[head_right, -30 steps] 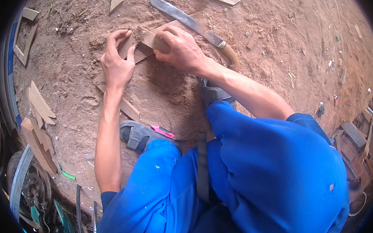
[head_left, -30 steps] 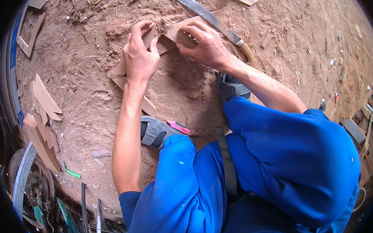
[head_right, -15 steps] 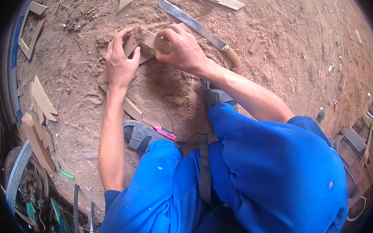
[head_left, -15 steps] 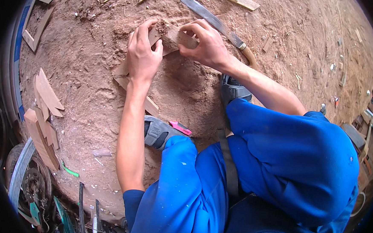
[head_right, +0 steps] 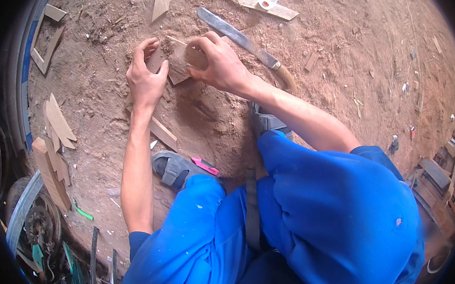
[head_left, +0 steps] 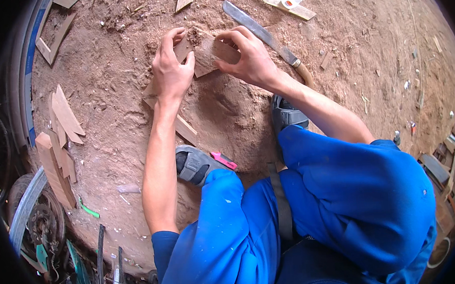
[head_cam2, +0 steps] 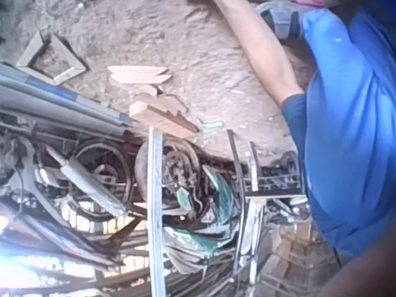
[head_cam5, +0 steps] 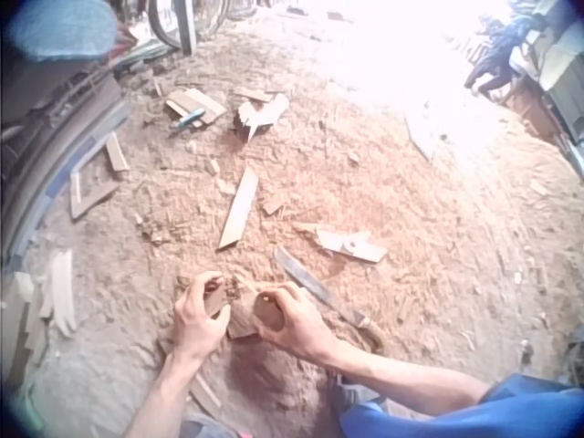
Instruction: The person assembles a pentagonal frame from wood pieces on the ground, applying adhesive to the joints and marking them with a pen.
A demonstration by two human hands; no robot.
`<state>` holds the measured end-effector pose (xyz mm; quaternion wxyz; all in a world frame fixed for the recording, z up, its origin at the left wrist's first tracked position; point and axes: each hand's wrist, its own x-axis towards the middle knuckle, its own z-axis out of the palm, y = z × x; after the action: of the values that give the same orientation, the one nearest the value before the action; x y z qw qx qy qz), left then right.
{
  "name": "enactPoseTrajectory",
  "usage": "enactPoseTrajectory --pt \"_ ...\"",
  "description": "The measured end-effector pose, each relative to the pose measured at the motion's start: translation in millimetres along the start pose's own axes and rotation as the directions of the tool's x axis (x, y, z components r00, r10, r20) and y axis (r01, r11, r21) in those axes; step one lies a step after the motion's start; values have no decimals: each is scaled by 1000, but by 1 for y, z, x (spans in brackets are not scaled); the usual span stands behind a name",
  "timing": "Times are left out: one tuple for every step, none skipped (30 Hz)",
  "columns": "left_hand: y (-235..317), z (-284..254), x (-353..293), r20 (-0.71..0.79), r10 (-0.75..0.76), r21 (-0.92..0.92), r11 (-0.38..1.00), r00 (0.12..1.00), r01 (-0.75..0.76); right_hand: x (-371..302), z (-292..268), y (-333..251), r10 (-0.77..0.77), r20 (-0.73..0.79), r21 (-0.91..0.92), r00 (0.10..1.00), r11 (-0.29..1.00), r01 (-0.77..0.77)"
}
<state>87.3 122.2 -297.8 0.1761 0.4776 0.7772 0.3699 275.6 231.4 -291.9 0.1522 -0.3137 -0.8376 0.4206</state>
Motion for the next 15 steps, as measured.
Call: enactPoseTrajectory --pt "0 -1 2 -2 -8 -7 1000 1000 8 2 -2 -2 10 2 12 1000 1000 -10" --pt "2 -4 4 -5 -18 -4 1000 1000 18 4 -5 -5 18 16 20 1000 1000 -19" --pt "3 -7 6 -7 -29 -1 1000 1000 29 7 -8 -7 27 30 26 999 999 -28" --pt "4 -9 9 -9 -40 3 999 999 40 10 -12 -9 35 44 33 998 999 -37" --pt "4 -10 12 -17 -50 -2 999 999 50 13 -17 -10 26 39 20 999 999 -27" --pt "3 -11 14 -25 -61 -6 998 998 61 16 -23 -10 16 35 6 999 1000 -16" --pt "2 -12 17 -33 -72 -10 997 997 72 19 -29 -11 6 32 -7 999 1000 -6" --pt "2 -16 18 -31 -86 3 996 996 86 21 -35 -15 40 82 -30 996 999 -37" --pt "5 -19 19 -29 -96 13 995 995 97 23 -44 -20 76 129 -57 989 996 -69" --pt "7 -21 21 -28 -108 23 994 994 108 24 -51 -22 112 175 -86 978 991 -98" --pt "7 -22 21 -42 -100 12 995 994 100 23 -56 -20 101 181 -126 978 989 -79" --pt "7 -21 22 -69 -67 6 998 995 68 23 -62 -18 148 211 -114 966 986 -126" --pt "7 -21 23 -96 -35 1 999 995 36 22 -69 -18 192 242 -102 951 980 -172" --pt "9 -22 25 -123 -1 -5 1000 992 1 22 -78 -21 236 270 -95 933 971 -218" --pt "12 -22 23 -109 -57 -20 998 992 55 20 -85 -24 254 276 -82 927 967 -241"
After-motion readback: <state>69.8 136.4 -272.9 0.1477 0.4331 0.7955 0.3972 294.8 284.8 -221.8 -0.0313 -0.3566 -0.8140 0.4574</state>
